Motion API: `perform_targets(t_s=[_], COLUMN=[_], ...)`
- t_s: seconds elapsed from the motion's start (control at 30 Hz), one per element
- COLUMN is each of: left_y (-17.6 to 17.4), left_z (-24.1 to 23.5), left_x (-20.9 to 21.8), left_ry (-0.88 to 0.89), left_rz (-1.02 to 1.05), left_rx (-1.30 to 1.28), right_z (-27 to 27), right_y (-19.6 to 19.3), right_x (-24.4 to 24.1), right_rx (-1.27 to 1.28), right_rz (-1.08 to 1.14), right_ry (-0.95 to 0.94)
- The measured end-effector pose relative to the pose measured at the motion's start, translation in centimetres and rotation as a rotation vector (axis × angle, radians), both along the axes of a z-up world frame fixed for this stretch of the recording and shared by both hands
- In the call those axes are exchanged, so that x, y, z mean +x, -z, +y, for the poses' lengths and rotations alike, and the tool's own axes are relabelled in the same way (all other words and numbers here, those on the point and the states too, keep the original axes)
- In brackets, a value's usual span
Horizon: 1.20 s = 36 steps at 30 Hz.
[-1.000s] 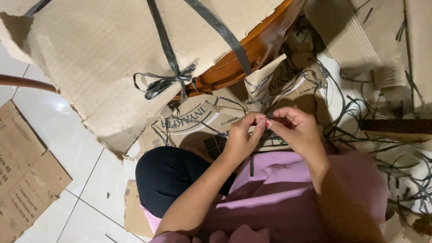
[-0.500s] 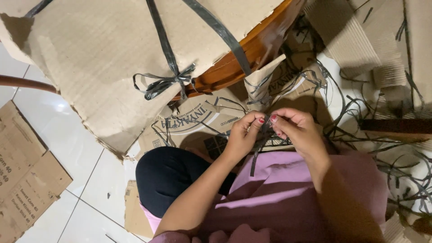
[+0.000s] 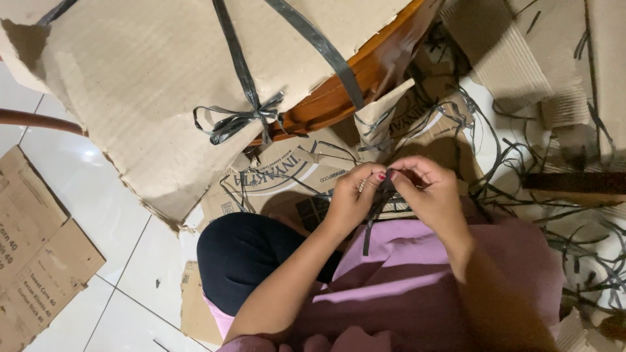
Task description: Securing thin black wires around a wooden furniture frame that is partially wrapped in cardboard
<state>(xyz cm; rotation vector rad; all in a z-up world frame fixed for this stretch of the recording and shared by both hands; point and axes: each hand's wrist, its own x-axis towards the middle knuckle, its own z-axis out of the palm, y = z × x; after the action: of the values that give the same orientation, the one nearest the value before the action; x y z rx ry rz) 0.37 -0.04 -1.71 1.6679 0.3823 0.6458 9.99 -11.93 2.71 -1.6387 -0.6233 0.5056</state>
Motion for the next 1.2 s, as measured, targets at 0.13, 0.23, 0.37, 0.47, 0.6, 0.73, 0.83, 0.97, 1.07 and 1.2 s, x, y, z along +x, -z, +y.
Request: perform_targets(t_s=[0.13,0.23,0.37,0.47,0.6,0.73,0.83,0.97,1.07,1.2], left_y=[-0.3,-0.3,-0.3,-0.5,-0.1,2.8,2.4,2.7,3.4,5.4], left_z=[-0.1,-0.2,-0.5,-0.5,-0.3,-0.2,0.0,0.3,0.5,0.8], left_x=[-0.1,0.0,0.1,0.1,0.1,0.3,0.7,0.9,1.0,1.0], left_ry=[-0.001,-0.064,-0.110,-0.147,-0.158,-0.134,-0.104,-0.118,-0.125,-0.142], left_rz=[-0.001,-0.011,-0.024,-0.020,-0.015,-0.031,-0.071,-0.056,-0.071,-0.095], left_rx=[0.016,0.031,-0.015,-0.044,-0.138,-0.379,-0.669,-0.831,-0.947,-1.027], right_z=[0.1,0.3,0.3,0.5,0.8,0.4,0.2,0.4,0.2,-0.3], right_y=[0.1,-0.1,1.0,1.0,1.0,1.8,2.1,3.6,4.7,5.6], right_x=[0.1,-0.1,0.2,0.1,-0.2,0.2,0.8,2.4,3.1,4.0], right_rx=[0.009,0.022,0.053,0.064,0.085,0.069,0.130,0.384,0.434,0.497], right_rz=[-0.017,-0.140,-0.426,-0.518,-0.513,-0.312,0.086,0.597,0.731,0.915], right_ry=[-0.009,0.022,0.044,0.053,0.075,0.073,0.064,0.030,-0.013,-0.012])
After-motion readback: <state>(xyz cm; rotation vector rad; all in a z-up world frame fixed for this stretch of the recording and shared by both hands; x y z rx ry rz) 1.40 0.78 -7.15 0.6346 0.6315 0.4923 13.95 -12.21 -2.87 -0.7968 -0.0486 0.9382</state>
